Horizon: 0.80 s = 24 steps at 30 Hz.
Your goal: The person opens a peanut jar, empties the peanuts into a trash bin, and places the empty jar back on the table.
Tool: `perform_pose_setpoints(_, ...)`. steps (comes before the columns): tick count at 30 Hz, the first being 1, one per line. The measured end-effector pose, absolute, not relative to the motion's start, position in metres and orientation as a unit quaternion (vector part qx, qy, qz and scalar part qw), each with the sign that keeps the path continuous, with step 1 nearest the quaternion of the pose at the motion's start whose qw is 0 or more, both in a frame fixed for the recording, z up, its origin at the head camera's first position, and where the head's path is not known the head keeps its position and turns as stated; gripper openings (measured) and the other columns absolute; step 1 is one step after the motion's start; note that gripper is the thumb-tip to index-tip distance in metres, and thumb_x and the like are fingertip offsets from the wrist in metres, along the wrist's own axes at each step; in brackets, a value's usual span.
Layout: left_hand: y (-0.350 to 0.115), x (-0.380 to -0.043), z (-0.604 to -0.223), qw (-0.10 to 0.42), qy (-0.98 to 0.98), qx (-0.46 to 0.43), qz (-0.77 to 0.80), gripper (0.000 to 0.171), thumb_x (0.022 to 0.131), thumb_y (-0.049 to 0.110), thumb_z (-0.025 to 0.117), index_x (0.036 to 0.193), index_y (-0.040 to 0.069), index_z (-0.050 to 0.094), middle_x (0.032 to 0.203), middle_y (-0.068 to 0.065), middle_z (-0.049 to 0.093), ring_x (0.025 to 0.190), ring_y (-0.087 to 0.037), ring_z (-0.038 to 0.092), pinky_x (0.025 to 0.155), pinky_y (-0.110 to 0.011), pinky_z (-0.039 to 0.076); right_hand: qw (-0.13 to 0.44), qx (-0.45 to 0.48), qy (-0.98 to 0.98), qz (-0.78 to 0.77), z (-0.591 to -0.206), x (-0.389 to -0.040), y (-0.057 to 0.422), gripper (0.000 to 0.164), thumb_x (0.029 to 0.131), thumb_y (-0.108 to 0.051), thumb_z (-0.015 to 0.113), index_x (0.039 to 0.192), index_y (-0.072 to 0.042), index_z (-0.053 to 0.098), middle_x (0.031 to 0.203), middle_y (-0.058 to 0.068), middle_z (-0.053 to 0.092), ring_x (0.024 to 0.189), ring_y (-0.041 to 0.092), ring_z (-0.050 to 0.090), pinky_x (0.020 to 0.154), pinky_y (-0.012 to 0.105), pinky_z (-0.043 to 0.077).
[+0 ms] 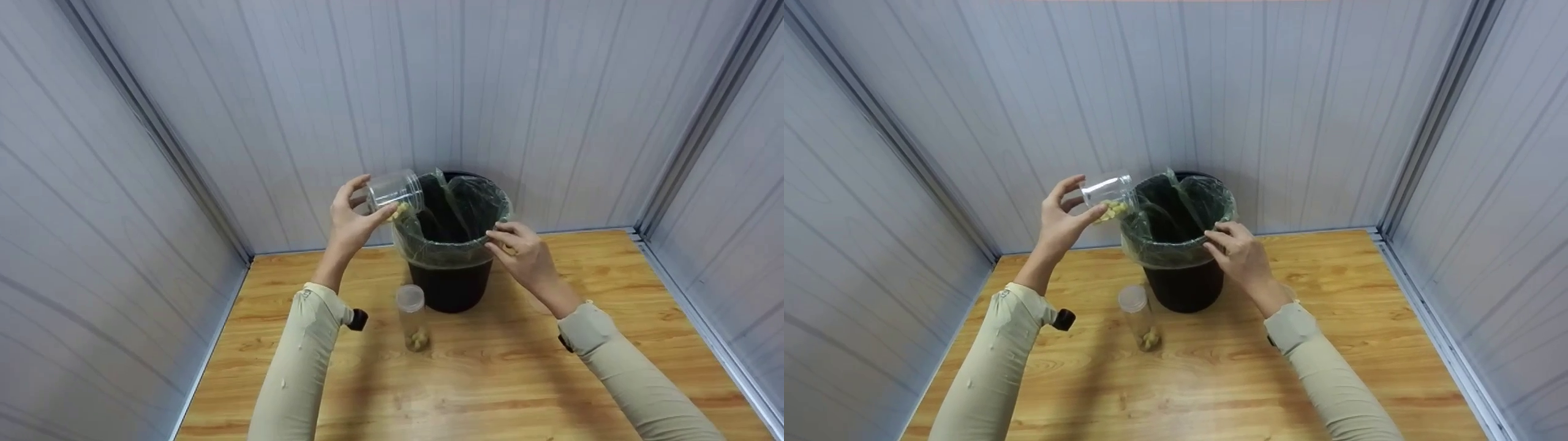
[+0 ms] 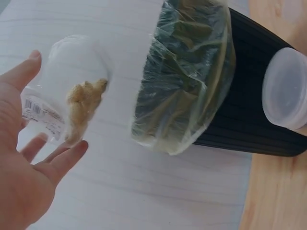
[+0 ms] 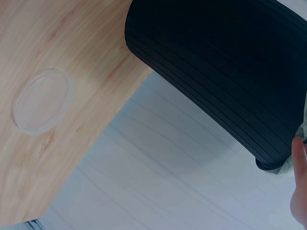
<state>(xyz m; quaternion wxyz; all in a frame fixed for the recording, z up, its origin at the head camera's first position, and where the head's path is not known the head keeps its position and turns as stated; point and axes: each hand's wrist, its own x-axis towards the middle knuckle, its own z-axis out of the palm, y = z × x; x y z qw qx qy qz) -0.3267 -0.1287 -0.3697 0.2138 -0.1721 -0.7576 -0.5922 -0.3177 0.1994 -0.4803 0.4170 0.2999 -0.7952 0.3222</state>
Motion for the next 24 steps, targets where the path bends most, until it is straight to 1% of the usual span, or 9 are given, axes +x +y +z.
perform_pose_setpoints(3,-0.132,-0.333,-0.371,0.222,-0.757,-0.173,-0.589,0.07,0.072,0.022,0.088,0.132,0.008,0.055,0.131,-0.012,0.05,0.108,-0.03,0.058,0.085,-0.041,0.055,0.418,0.302,-0.794,0.323,-0.48,-0.319,0.197,0.025,0.077,-0.005,0.081,0.102,-0.005,0.076,0.105,0.016,0.066,0.078,0.023,0.063,0.06,0.035,0.054)
perform_pose_setpoints(6,-0.132,-0.333,-0.368,0.196,-0.786,-0.172,-0.56,0.072,0.072,0.029,0.087,0.134,0.012,0.055,0.13,-0.006,0.051,0.108,-0.026,0.059,0.083,-0.037,0.055,0.42,0.302,-0.795,0.317,-0.478,-0.32,0.197,0.025,0.077,-0.004,0.081,0.102,-0.004,0.076,0.105,0.016,0.066,0.077,0.022,0.063,0.06,0.035,0.054)
perform_pose_setpoints(8,-0.131,-0.333,-0.365,0.181,-0.801,-0.175,-0.543,0.072,0.072,0.032,0.087,0.134,0.014,0.054,0.131,-0.004,0.051,0.108,-0.026,0.058,0.084,-0.037,0.055,0.42,0.302,-0.797,0.313,-0.476,-0.32,0.198,0.025,0.077,-0.004,0.081,0.101,-0.003,0.076,0.105,0.016,0.066,0.076,0.022,0.063,0.06,0.034,0.054)
perform_pose_setpoints(16,-0.129,-0.338,-0.359,0.195,-0.792,-0.177,-0.552,0.071,0.071,0.029,0.088,0.132,0.012,0.056,0.13,-0.011,0.052,0.107,-0.03,0.059,0.084,-0.04,0.055,0.42,0.297,-0.798,0.314,-0.475,-0.32,0.199,0.025,0.078,-0.004,0.081,0.103,-0.004,0.076,0.105,0.016,0.066,0.078,0.023,0.064,0.061,0.035,0.055)
perform_pose_setpoints(21,-0.128,-0.34,-0.358,0.201,-0.789,-0.178,-0.552,0.072,0.072,0.028,0.088,0.133,0.01,0.055,0.13,-0.009,0.051,0.109,-0.031,0.058,0.087,-0.04,0.054,0.42,0.297,-0.801,0.307,-0.476,-0.32,0.199,0.025,0.078,-0.004,0.08,0.103,-0.004,0.076,0.105,0.016,0.066,0.077,0.022,0.064,0.06,0.034,0.056)
perform_pose_setpoints(24,-0.127,-0.34,-0.357,0.199,-0.806,-0.183,-0.527,0.073,0.071,0.031,0.088,0.134,0.011,0.055,0.129,-0.007,0.051,0.11,-0.033,0.058,0.088,-0.038,0.053,0.418,0.295,-0.802,0.308,-0.476,-0.318,0.199,0.026,0.079,-0.004,0.08,0.104,-0.005,0.076,0.106,0.016,0.066,0.078,0.023,0.064,0.06,0.035,0.055)
